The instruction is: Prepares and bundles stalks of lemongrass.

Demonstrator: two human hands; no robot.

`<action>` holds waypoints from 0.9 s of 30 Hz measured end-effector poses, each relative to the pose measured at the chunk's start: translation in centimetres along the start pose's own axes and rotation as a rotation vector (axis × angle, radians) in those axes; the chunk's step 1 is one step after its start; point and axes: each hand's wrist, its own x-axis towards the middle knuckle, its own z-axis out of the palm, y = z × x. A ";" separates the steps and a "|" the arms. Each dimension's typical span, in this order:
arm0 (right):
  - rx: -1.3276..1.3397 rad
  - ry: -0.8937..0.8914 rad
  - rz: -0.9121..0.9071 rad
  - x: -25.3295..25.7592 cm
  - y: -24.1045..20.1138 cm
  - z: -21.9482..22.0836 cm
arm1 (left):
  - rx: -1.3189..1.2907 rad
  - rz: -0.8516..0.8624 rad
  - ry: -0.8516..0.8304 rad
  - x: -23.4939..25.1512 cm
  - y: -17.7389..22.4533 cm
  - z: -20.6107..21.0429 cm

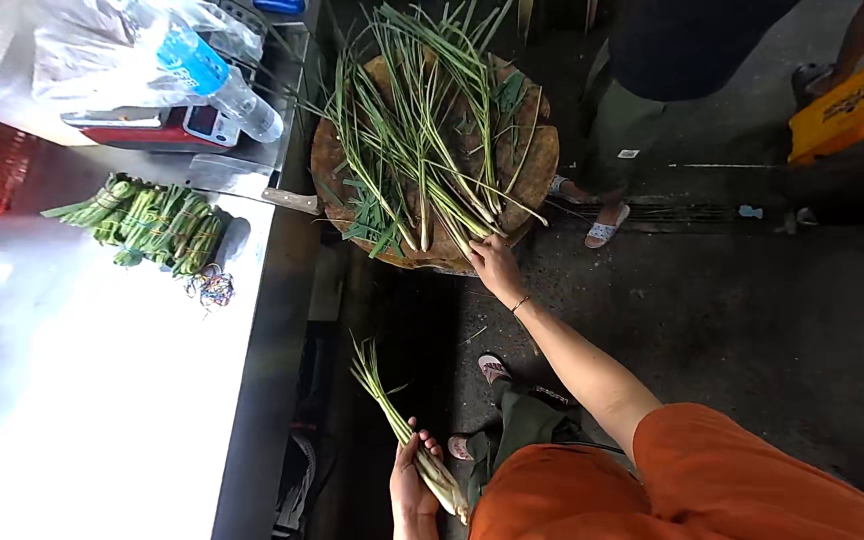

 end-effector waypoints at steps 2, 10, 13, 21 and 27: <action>0.016 -0.034 0.023 0.2 0.3 -0.3 | 0.005 0.003 -0.015 0.0 0.4 0.4; 0.026 -0.152 -0.130 2.2 -4.5 0.9 | 0.003 -0.010 -0.097 -0.4 2.0 2.3; -0.003 -0.199 -0.168 4.8 -8.6 2.6 | 0.022 -0.004 -0.115 -0.5 2.5 3.5; -0.126 -0.343 0.003 7.6 -12.6 3.4 | 0.002 0.009 -0.091 -0.4 2.9 4.0; 0.445 -0.769 0.087 -11.2 -11.5 -4.3 | -0.123 -0.018 -0.028 0.6 2.4 5.6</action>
